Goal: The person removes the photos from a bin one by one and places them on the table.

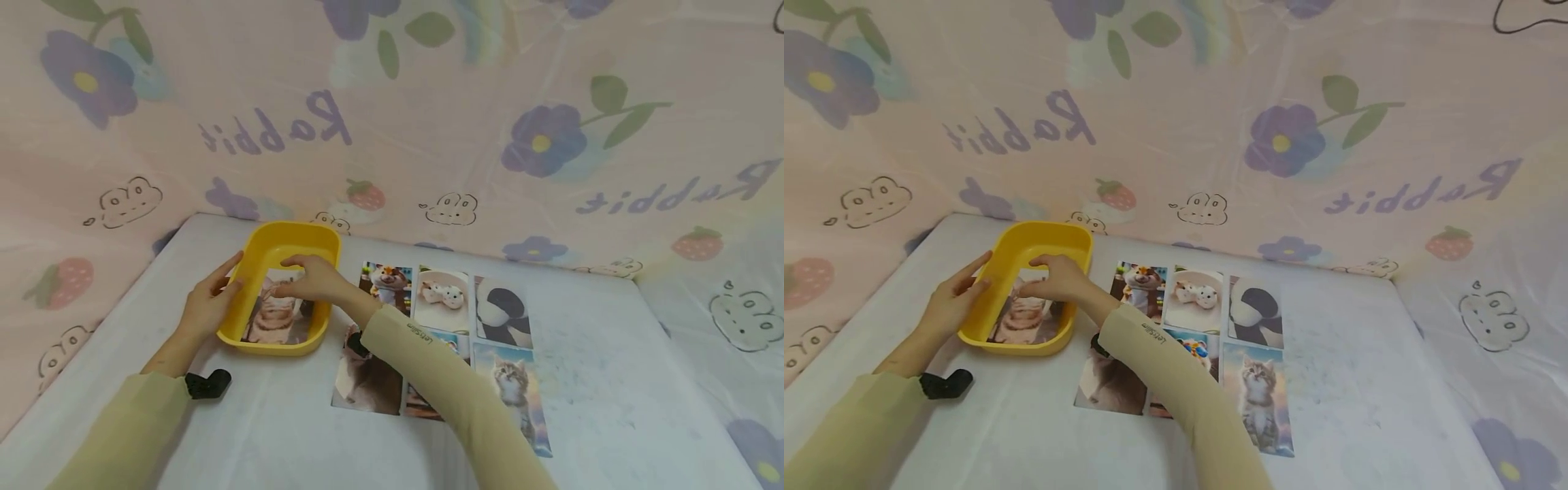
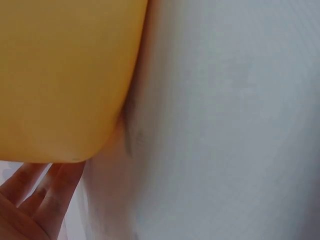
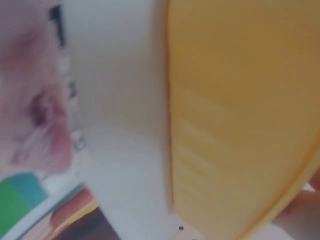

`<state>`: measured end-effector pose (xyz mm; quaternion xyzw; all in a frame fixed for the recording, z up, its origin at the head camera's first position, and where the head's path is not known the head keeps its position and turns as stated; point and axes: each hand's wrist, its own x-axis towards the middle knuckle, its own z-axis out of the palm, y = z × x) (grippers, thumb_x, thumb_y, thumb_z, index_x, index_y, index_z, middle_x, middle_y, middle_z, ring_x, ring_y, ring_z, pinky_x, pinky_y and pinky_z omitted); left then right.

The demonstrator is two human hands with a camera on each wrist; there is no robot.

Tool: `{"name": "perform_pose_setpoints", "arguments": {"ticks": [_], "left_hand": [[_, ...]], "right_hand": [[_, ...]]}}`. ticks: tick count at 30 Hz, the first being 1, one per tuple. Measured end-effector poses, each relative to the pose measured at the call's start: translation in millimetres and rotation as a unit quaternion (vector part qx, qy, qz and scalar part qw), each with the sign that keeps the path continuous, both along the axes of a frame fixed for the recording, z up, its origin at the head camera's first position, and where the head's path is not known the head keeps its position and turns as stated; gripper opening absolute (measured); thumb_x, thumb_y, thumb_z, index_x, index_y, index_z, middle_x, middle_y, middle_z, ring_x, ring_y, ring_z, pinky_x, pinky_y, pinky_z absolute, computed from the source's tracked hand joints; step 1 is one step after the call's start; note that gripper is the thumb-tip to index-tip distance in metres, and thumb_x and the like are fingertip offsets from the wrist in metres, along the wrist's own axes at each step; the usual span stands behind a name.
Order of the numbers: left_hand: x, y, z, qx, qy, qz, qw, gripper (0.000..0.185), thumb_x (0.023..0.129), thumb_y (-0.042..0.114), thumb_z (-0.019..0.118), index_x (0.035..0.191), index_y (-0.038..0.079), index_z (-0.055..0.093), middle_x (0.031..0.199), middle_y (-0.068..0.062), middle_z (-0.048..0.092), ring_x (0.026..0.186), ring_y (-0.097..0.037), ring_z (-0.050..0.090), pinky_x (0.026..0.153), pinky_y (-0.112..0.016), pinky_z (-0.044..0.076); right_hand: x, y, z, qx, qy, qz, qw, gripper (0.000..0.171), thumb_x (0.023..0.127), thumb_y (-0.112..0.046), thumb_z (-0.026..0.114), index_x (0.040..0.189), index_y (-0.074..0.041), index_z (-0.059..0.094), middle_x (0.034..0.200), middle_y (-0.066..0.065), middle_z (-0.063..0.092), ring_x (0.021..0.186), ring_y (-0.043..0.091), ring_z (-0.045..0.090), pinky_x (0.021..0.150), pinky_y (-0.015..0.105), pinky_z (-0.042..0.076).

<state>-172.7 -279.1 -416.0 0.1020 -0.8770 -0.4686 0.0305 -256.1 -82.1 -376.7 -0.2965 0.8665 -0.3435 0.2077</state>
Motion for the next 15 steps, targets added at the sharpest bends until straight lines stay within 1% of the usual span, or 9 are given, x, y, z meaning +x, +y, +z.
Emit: {"name": "perform_pose_setpoints", "arguments": {"ticks": [3,5,9,12,15], "left_hand": [[-0.8,0.5,-0.7,-0.002,-0.002,0.000,1.0000,0.051,0.103,0.032,0.037,0.152,0.031,0.023,0.145,-0.033,0.035,0.125,-0.050,0.041,0.099,-0.062,0.040],[-1.4,0.5,-1.2,-0.001,-0.001,0.001,1.0000,0.051,0.103,0.032,0.037,0.152,0.032,0.023,0.144,-0.033,0.037,0.124,-0.049,0.043,0.099,-0.062,0.040],[-1.3,0.2,-1.5,0.000,-0.001,0.001,1.0000,0.051,0.103,0.034,0.037,0.152,0.032,0.023,0.141,-0.033,0.040,0.122,-0.048,0.045,0.098,-0.061,0.042],[-0.5,0.2,-1.2,0.000,-0.002,0.002,1.0000,0.051,0.103,0.034,0.037,0.152,0.031,0.023,0.140,-0.034,0.041,0.121,-0.048,0.047,0.097,-0.060,0.042],[-1.0,0.3,-2.0,-0.001,-0.003,0.003,1.0000,0.051,0.103,0.033,0.037,0.152,0.031,0.023,0.141,-0.033,0.040,0.122,-0.048,0.046,0.098,-0.060,0.042]], "right_hand": [[-0.8,-5.0,-0.9,0.019,0.008,-0.014,1.000,0.064,0.084,-0.037,0.071,0.139,-0.011,0.051,0.141,0.011,0.052,0.130,0.024,0.047,0.103,0.032,0.043],[-0.7,-8.6,-1.1,0.035,0.006,-0.030,0.999,0.066,0.083,-0.038,0.072,0.140,-0.012,0.050,0.144,0.010,0.048,0.135,0.024,0.042,0.106,0.033,0.041],[-0.2,-16.7,-3.1,0.055,-0.009,-0.063,0.996,0.068,0.082,-0.038,0.073,0.141,-0.013,0.049,0.145,0.009,0.047,0.134,0.022,0.042,0.106,0.032,0.041],[-0.1,-21.6,-5.1,0.072,-0.016,-0.077,0.994,0.070,0.082,-0.039,0.074,0.141,-0.014,0.048,0.144,0.008,0.048,0.132,0.022,0.044,0.105,0.032,0.042],[0.4,-24.2,-6.1,0.090,-0.020,-0.088,0.992,0.071,0.081,-0.040,0.074,0.142,-0.015,0.048,0.145,0.007,0.046,0.135,0.023,0.041,0.107,0.034,0.040]]}}
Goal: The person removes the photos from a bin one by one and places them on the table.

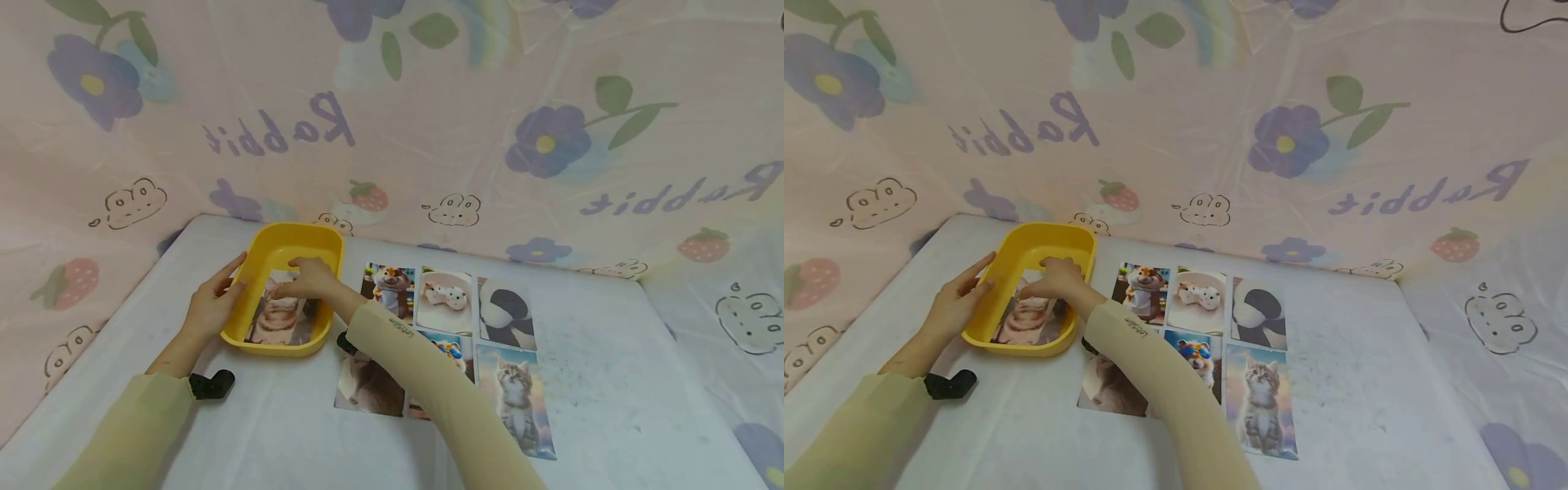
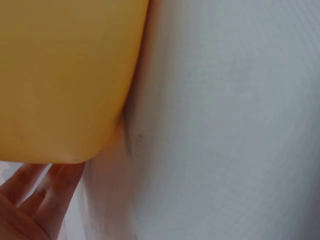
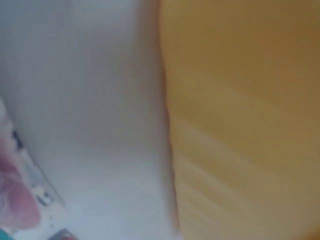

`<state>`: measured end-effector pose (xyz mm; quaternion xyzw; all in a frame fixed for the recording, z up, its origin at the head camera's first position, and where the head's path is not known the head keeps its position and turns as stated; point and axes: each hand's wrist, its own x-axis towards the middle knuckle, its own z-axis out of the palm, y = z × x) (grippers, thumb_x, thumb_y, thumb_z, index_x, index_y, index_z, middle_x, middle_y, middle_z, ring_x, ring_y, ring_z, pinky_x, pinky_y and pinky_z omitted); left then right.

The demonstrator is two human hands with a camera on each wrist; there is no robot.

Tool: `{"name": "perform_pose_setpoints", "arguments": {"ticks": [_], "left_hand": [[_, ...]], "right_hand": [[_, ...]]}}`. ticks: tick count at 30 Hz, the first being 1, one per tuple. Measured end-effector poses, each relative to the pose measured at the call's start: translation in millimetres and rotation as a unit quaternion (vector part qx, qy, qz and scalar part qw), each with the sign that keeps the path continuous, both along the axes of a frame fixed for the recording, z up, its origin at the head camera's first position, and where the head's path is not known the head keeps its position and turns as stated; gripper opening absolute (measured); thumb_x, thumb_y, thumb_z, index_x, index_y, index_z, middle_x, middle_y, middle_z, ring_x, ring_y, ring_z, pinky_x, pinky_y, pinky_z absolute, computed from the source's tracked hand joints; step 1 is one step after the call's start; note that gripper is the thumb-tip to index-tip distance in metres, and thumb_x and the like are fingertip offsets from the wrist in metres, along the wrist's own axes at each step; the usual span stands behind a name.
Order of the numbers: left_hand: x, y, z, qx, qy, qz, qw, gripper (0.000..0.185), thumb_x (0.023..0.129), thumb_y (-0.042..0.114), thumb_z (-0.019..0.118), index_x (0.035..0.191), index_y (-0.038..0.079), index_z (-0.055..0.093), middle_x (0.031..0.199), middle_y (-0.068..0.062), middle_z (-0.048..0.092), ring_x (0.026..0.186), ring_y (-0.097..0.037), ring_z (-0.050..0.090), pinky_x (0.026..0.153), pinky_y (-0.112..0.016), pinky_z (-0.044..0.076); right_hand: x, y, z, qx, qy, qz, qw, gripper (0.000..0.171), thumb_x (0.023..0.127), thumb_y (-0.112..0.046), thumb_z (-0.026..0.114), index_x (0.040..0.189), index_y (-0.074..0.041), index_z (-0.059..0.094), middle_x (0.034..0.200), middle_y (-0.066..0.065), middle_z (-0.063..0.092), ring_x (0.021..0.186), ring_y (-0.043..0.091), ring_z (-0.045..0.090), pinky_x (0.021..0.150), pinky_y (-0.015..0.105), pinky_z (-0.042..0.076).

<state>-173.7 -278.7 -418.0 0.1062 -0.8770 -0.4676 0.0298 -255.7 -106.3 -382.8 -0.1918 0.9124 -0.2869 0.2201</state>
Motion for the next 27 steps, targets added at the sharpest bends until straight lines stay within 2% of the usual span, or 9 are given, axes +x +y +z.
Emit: {"name": "perform_pose_setpoints", "arguments": {"ticks": [5,10,14,18,23,27], "left_hand": [[-0.6,0.4,-0.9,0.001,-0.002,0.000,1.0000,0.051,0.103,0.033,0.037,0.152,0.032,0.023,0.144,-0.032,0.038,0.124,-0.048,0.044,0.099,-0.060,0.041],[-0.1,0.6,0.0,-0.002,-0.003,0.001,1.0000,0.051,0.103,0.033,0.036,0.152,0.031,0.023,0.142,-0.033,0.039,0.122,-0.048,0.046,0.098,-0.060,0.042],[0.9,0.6,1.9,-0.004,-0.004,0.003,1.0000,0.052,0.103,0.033,0.037,0.152,0.032,0.023,0.142,-0.033,0.039,0.124,-0.049,0.044,0.098,-0.060,0.042],[1.3,0.8,2.7,-0.009,-0.002,-0.001,1.0000,0.052,0.103,0.033,0.037,0.152,0.032,0.022,0.143,-0.034,0.037,0.126,-0.050,0.042,0.098,-0.060,0.042],[1.7,1.4,2.2,-0.016,-0.001,-0.004,0.9999,0.052,0.103,0.034,0.037,0.152,0.034,0.021,0.143,-0.033,0.038,0.126,-0.049,0.042,0.097,-0.061,0.042],[1.8,1.1,2.0,-0.015,-0.001,-0.007,0.9999,0.052,0.103,0.035,0.036,0.153,0.034,0.021,0.144,-0.033,0.037,0.128,-0.050,0.040,0.099,-0.062,0.039]], "right_hand": [[1.3,-2.6,-0.7,0.040,0.011,-0.010,0.999,0.071,0.080,-0.044,0.074,0.142,-0.019,0.048,0.144,0.005,0.048,0.134,0.024,0.039,0.108,0.036,0.038],[2.3,-4.2,-1.7,0.050,0.039,-0.027,0.998,0.067,0.079,-0.045,0.075,0.138,-0.023,0.053,0.139,0.006,0.050,0.124,0.025,0.041,0.098,0.034,0.042],[3.8,-3.1,-1.1,0.023,0.054,-0.025,0.998,0.060,0.079,-0.039,0.076,0.133,-0.021,0.058,0.135,0.003,0.055,0.122,0.022,0.045,0.101,0.032,0.039],[4.4,0.4,-0.7,-0.021,0.048,-0.010,0.999,0.057,0.080,-0.030,0.076,0.132,-0.016,0.059,0.132,0.003,0.059,0.123,0.020,0.051,0.104,0.027,0.038],[3.6,4.8,-3.1,-0.085,0.033,-0.013,0.996,0.053,0.081,-0.021,0.075,0.132,-0.015,0.059,0.133,0.004,0.059,0.121,0.018,0.054,0.095,0.023,0.045],[4.6,10.1,-3.6,-0.130,0.022,-0.018,0.991,0.052,0.082,-0.017,0.075,0.131,-0.018,0.059,0.134,0.003,0.058,0.109,0.016,0.058,0.083,0.021,0.048]]}}
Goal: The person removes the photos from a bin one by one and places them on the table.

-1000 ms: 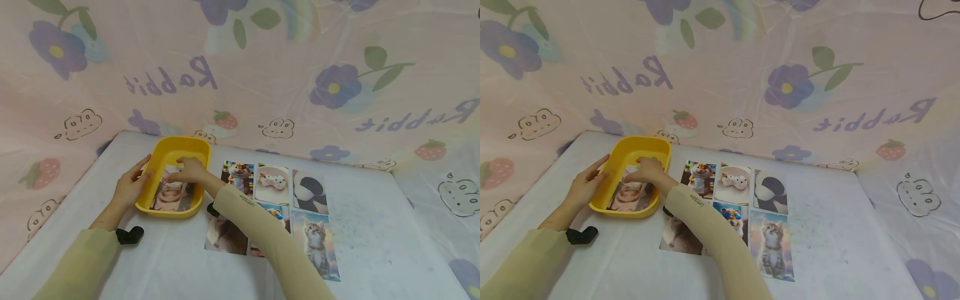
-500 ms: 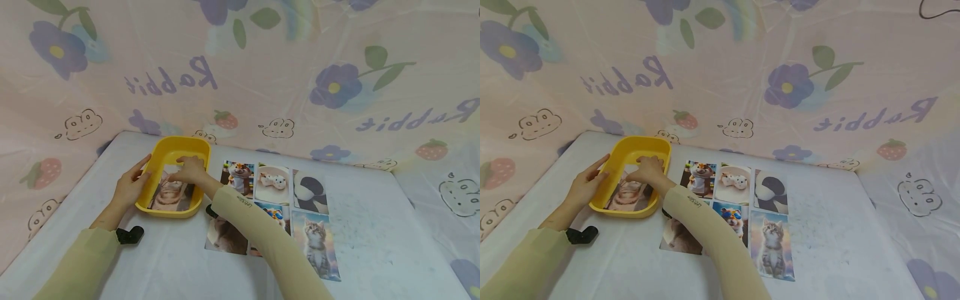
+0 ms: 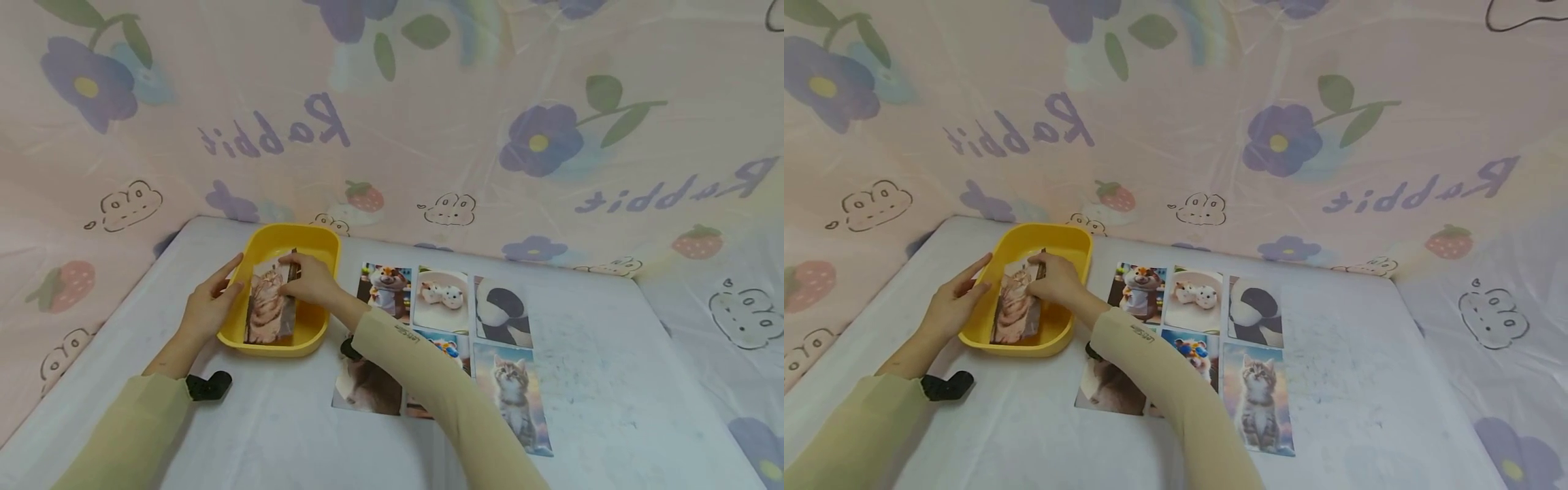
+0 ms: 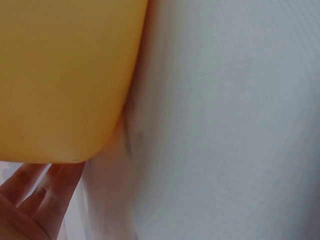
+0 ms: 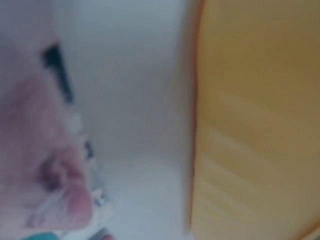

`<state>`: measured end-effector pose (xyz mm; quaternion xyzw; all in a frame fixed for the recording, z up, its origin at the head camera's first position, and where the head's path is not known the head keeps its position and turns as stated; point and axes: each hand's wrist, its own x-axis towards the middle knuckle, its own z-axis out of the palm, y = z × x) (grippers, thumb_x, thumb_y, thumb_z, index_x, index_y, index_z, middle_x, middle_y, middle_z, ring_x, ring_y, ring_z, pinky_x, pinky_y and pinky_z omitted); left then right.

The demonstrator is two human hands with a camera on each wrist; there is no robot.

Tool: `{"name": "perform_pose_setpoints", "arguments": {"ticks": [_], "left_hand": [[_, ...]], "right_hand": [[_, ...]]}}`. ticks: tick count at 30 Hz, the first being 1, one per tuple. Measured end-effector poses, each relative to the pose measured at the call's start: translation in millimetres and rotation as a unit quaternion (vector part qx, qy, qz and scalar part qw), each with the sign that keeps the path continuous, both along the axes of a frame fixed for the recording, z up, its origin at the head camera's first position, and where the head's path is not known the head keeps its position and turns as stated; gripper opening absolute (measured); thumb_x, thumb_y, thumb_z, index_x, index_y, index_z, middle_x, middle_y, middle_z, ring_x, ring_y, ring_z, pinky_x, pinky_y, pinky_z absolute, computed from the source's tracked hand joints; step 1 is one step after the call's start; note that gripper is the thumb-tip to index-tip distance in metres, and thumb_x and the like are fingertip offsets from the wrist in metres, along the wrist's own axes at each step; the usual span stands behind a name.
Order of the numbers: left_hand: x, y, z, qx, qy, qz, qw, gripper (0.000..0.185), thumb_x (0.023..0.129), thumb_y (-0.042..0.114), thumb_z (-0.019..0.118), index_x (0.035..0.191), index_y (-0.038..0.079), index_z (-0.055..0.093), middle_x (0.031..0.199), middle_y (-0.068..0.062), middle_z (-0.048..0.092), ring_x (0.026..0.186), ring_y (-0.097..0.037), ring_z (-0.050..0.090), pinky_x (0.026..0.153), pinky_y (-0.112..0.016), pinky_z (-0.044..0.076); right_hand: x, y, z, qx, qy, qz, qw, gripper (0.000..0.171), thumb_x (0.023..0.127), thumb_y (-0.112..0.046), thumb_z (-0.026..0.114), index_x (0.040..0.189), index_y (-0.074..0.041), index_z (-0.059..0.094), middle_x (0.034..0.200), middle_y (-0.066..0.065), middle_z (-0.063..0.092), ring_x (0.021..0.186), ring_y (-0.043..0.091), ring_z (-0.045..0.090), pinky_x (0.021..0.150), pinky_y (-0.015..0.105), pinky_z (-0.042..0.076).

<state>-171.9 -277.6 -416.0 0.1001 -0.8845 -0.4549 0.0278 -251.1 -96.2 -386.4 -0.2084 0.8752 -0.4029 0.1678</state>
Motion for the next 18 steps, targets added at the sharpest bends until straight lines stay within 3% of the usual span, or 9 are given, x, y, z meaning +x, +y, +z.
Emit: {"name": "perform_pose_setpoints", "arguments": {"ticks": [5,9,13,18], "left_hand": [[-0.3,-0.3,0.8,-0.004,0.005,-0.006,1.0000,0.053,0.102,0.035,0.036,0.153,0.031,0.021,0.144,-0.035,0.036,0.129,-0.052,0.038,0.100,-0.064,0.037],[-0.4,-1.1,0.7,-0.008,0.005,-0.006,0.9999,0.052,0.103,0.035,0.035,0.153,0.032,0.021,0.144,-0.035,0.036,0.129,-0.052,0.038,0.099,-0.064,0.037],[-1.5,-1.6,-0.6,-0.006,0.000,0.000,1.0000,0.051,0.103,0.035,0.036,0.152,0.034,0.022,0.145,-0.033,0.036,0.128,-0.050,0.040,0.099,-0.062,0.039],[-2.0,-2.3,-2.0,-0.009,-0.005,0.002,0.9999,0.052,0.103,0.036,0.036,0.152,0.034,0.021,0.145,-0.033,0.036,0.125,-0.049,0.043,0.097,-0.060,0.042]], "right_hand": [[1.2,11.3,3.8,-0.071,-0.020,-0.005,0.997,0.050,0.083,-0.015,0.074,0.130,-0.019,0.059,0.138,0.005,0.054,0.091,0.014,0.060,0.070,0.020,0.050],[-0.9,23.7,3.6,-0.135,-0.019,-0.002,0.991,0.048,0.086,-0.013,0.071,0.131,-0.019,0.058,0.130,0.007,0.056,0.087,0.014,0.060,0.067,0.022,0.051],[-4.6,38.4,0.9,-0.194,-0.009,-0.001,0.981,0.045,0.087,-0.012,0.068,0.131,-0.017,0.057,0.121,0.006,0.056,0.088,0.013,0.059,0.068,0.023,0.051],[-8.0,59.5,-0.8,-0.242,0.000,-0.011,0.970,0.045,0.088,-0.013,0.068,0.132,-0.015,0.056,0.128,0.007,0.054,0.100,0.021,0.061,0.076,0.026,0.053]]}}
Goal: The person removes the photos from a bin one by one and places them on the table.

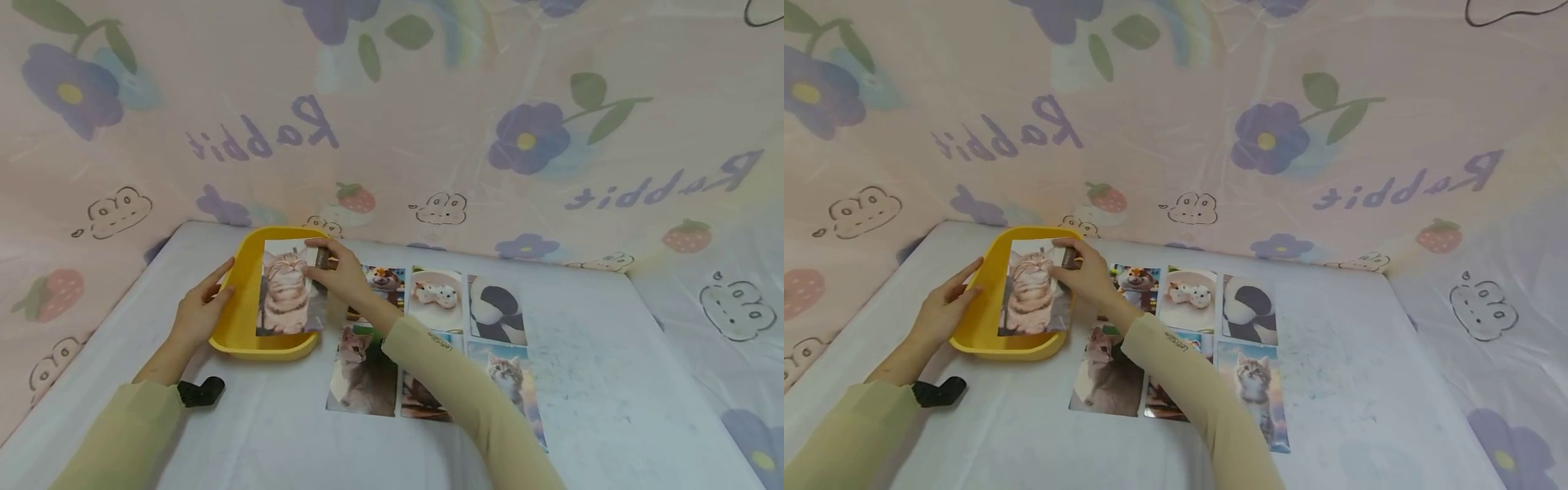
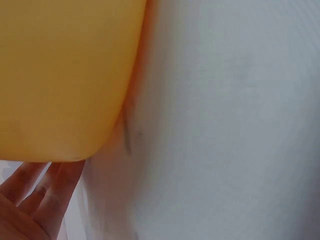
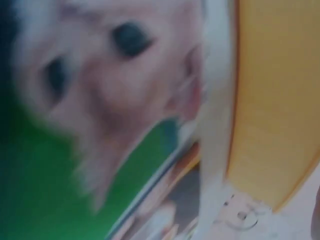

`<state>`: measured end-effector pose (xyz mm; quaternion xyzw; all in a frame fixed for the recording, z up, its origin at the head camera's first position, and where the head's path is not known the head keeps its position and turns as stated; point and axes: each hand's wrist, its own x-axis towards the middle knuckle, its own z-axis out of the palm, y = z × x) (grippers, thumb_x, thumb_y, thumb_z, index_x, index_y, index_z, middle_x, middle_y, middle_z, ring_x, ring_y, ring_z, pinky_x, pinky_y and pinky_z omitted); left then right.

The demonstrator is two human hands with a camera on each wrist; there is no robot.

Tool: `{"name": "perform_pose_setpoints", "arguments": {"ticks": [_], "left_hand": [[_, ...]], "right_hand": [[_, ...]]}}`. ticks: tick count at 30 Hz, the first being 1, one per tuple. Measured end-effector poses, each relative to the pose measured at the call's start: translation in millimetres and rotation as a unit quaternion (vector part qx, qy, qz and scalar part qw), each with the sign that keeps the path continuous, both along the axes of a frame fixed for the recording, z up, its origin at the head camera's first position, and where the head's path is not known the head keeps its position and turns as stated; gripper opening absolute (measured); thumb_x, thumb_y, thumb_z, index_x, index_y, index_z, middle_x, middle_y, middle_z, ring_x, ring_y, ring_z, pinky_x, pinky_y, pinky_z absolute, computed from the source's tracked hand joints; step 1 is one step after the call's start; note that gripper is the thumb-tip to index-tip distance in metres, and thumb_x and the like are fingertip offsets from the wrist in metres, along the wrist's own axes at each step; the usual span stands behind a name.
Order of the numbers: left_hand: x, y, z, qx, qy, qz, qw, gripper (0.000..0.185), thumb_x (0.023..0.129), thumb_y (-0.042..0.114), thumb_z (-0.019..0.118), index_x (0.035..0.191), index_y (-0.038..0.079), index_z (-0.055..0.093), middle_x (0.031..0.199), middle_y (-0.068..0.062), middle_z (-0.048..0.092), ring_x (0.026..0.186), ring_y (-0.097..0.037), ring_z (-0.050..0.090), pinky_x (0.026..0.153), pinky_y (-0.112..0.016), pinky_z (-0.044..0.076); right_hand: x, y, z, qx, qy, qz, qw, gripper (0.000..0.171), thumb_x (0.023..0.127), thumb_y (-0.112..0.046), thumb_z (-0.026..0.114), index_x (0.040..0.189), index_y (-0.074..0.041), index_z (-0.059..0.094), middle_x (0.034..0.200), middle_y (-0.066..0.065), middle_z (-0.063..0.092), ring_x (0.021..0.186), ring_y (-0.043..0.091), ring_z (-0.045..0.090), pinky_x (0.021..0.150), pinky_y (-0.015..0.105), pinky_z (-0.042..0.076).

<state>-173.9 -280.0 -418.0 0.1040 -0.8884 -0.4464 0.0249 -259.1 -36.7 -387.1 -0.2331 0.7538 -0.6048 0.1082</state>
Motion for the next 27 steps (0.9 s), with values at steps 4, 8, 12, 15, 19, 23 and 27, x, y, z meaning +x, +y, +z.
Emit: {"name": "perform_pose_setpoints", "arguments": {"ticks": [4,8,12,15,19,23,27], "left_hand": [[-0.6,-0.3,-1.5,-0.002,-0.004,-0.005,1.0000,0.052,0.102,0.039,0.035,0.152,0.035,0.021,0.143,-0.034,0.038,0.123,-0.049,0.044,0.095,-0.058,0.043],[-1.1,-1.0,-2.1,-0.004,-0.004,-0.013,0.9999,0.053,0.102,0.040,0.035,0.152,0.035,0.020,0.142,-0.035,0.037,0.123,-0.050,0.044,0.094,-0.058,0.043],[-1.1,-0.8,-1.2,0.000,-0.009,-0.016,0.9998,0.054,0.102,0.040,0.035,0.152,0.034,0.018,0.145,-0.035,0.034,0.126,-0.052,0.039,0.097,-0.062,0.039],[-1.1,-0.7,-1.3,0.001,-0.011,-0.014,0.9998,0.054,0.102,0.041,0.035,0.153,0.033,0.018,0.146,-0.035,0.032,0.127,-0.052,0.037,0.097,-0.063,0.038],[-1.0,-0.6,-2.0,0.000,-0.014,-0.012,0.9998,0.055,0.101,0.043,0.035,0.152,0.033,0.019,0.143,-0.036,0.035,0.125,-0.052,0.040,0.094,-0.061,0.040],[-1.5,-1.3,-2.4,0.000,-0.014,-0.015,0.9998,0.055,0.101,0.043,0.036,0.153,0.032,0.018,0.143,-0.036,0.035,0.124,-0.052,0.040,0.094,-0.061,0.040],[-1.7,-3.4,-1.7,-0.012,-0.014,-0.019,0.9996,0.056,0.102,0.042,0.036,0.153,0.031,0.018,0.142,-0.038,0.035,0.123,-0.053,0.040,0.091,-0.060,0.042]], "right_hand": [[-2.8,20.9,-1.9,-0.008,-0.008,-0.014,1.000,0.049,0.089,-0.011,0.067,0.136,-0.018,0.052,0.139,0.008,0.048,0.112,0.029,0.060,0.079,0.030,0.056],[-4.7,46.0,-3.3,0.001,-0.010,-0.017,1.000,0.053,0.091,-0.009,0.065,0.140,-0.018,0.048,0.144,0.009,0.043,0.117,0.032,0.058,0.082,0.035,0.056],[-6.1,74.3,-5.2,0.018,-0.008,-0.027,0.999,0.054,0.092,-0.010,0.064,0.142,-0.020,0.045,0.146,0.008,0.041,0.118,0.031,0.056,0.083,0.036,0.055],[-6.7,96.8,-6.9,0.019,-0.009,-0.039,0.999,0.056,0.091,-0.009,0.064,0.143,-0.020,0.044,0.146,0.009,0.041,0.113,0.032,0.058,0.080,0.035,0.054],[-6.8,128.9,-9.6,0.024,-0.008,-0.057,0.998,0.058,0.091,-0.008,0.064,0.144,-0.016,0.042,0.143,0.014,0.044,0.108,0.032,0.059,0.077,0.032,0.053],[-2.8,163.5,-12.3,0.045,-0.016,-0.085,0.995,0.058,0.091,-0.009,0.065,0.144,-0.014,0.042,0.142,0.016,0.045,0.106,0.035,0.058,0.075,0.032,0.052],[5.4,197.4,-14.4,0.078,-0.032,-0.110,0.990,0.058,0.092,-0.013,0.064,0.145,-0.016,0.041,0.145,0.016,0.042,0.116,0.038,0.054,0.079,0.037,0.051]]}}
